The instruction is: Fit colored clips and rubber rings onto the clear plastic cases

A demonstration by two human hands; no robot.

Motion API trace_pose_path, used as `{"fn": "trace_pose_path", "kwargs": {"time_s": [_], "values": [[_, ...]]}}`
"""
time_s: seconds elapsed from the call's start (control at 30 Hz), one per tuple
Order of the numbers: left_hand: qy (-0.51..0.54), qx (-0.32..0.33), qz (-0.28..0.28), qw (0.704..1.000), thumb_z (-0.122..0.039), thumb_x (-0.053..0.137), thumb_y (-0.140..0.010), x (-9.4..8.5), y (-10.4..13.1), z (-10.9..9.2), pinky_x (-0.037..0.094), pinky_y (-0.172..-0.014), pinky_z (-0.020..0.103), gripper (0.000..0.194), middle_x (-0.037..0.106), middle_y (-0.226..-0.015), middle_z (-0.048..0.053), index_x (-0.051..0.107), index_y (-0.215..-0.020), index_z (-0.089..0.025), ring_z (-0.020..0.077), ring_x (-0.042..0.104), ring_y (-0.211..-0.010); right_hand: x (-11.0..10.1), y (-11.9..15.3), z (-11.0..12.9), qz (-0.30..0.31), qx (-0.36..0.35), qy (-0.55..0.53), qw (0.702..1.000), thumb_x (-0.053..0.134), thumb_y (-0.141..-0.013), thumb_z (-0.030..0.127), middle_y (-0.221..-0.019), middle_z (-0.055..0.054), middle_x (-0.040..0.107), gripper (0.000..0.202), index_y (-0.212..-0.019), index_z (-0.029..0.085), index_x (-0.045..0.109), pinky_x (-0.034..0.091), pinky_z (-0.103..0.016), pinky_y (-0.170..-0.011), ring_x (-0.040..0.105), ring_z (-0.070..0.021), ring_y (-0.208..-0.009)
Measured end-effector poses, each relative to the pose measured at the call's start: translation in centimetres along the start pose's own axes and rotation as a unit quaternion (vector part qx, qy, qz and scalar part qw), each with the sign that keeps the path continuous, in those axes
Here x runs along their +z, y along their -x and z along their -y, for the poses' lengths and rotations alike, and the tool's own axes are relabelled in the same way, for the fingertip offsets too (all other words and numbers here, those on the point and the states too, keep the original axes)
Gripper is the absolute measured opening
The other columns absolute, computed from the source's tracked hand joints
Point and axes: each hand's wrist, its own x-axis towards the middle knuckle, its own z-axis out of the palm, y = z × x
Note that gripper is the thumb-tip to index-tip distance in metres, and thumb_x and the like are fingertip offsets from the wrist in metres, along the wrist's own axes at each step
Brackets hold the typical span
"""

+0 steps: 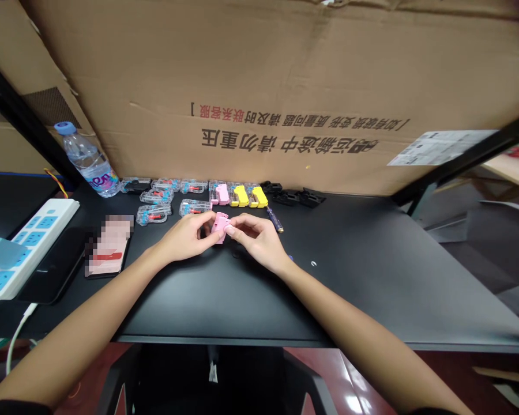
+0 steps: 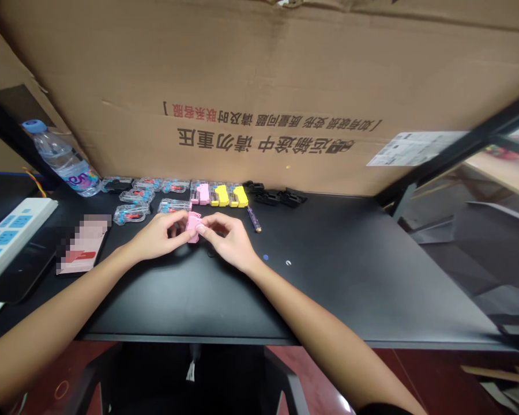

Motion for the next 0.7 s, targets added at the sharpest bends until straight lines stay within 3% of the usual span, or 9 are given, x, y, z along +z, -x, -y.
{"fn": "trace_pose_path", "kwargs": {"time_s": [0.3, 0.5, 0.6, 0.7], "values": [[-0.006, 0.000, -0.022, 1.000, -0.037, 0.069, -0.097, 0.03, -0.08, 0.42, 0.046, -0.060, 0.024, 0.021, 0.067, -0.073, -0.003, 0.062, -0.087, -0.020, 0.0122, 0.061, -0.062, 0.07, 0.00, -0.72, -0.013, -0.071, 0.089, 0.993, 0.076, -0.096, 0.056, -0.095, -0.007, 0.077, 0.034, -0.099, 0.022, 0.080, 0.061, -0.038, -0.083, 0.073, -0.0222, -0.086], [0.016, 0.000, -0.004, 1.000, -0.029, 0.074, -0.091, 0.07, -0.02, 0.56, 0.048, -0.059, 0.023, 0.015, 0.068, -0.073, -0.003, 0.064, -0.087, -0.020, 0.0125, 0.063, -0.064, -0.17, 0.10, -0.60, -0.001, -0.169, 0.163, 0.972, 0.075, -0.099, 0.047, -0.088, -0.006, 0.075, 0.025, -0.095, 0.023, 0.077, 0.058, -0.036, -0.074, 0.068, -0.0200, -0.075], [0.033, 0.005, -0.003, 0.999, -0.028, 0.075, -0.088, 0.05, -0.02, 0.42, 0.049, -0.059, 0.023, 0.013, 0.067, -0.072, -0.003, 0.065, -0.088, -0.019, 0.0125, 0.062, -0.064, 0.07, 0.20, -0.39, -0.003, -0.164, 0.170, 0.972, 0.072, -0.101, 0.044, -0.086, -0.006, 0.073, 0.024, -0.093, 0.022, 0.074, 0.057, -0.035, -0.073, 0.067, -0.0201, -0.075], [0.033, 0.016, -0.003, 0.999, -0.028, 0.074, -0.089, 0.07, -0.01, 0.27, 0.050, -0.059, 0.023, 0.011, 0.066, -0.072, -0.003, 0.066, -0.089, -0.019, 0.0118, 0.062, -0.062, 0.36, 0.24, -0.28, 0.007, -0.112, 0.139, 0.984, 0.071, -0.101, 0.049, -0.086, -0.006, 0.073, 0.029, -0.091, 0.022, 0.071, 0.056, -0.034, -0.072, 0.066, -0.0199, -0.075]]}}
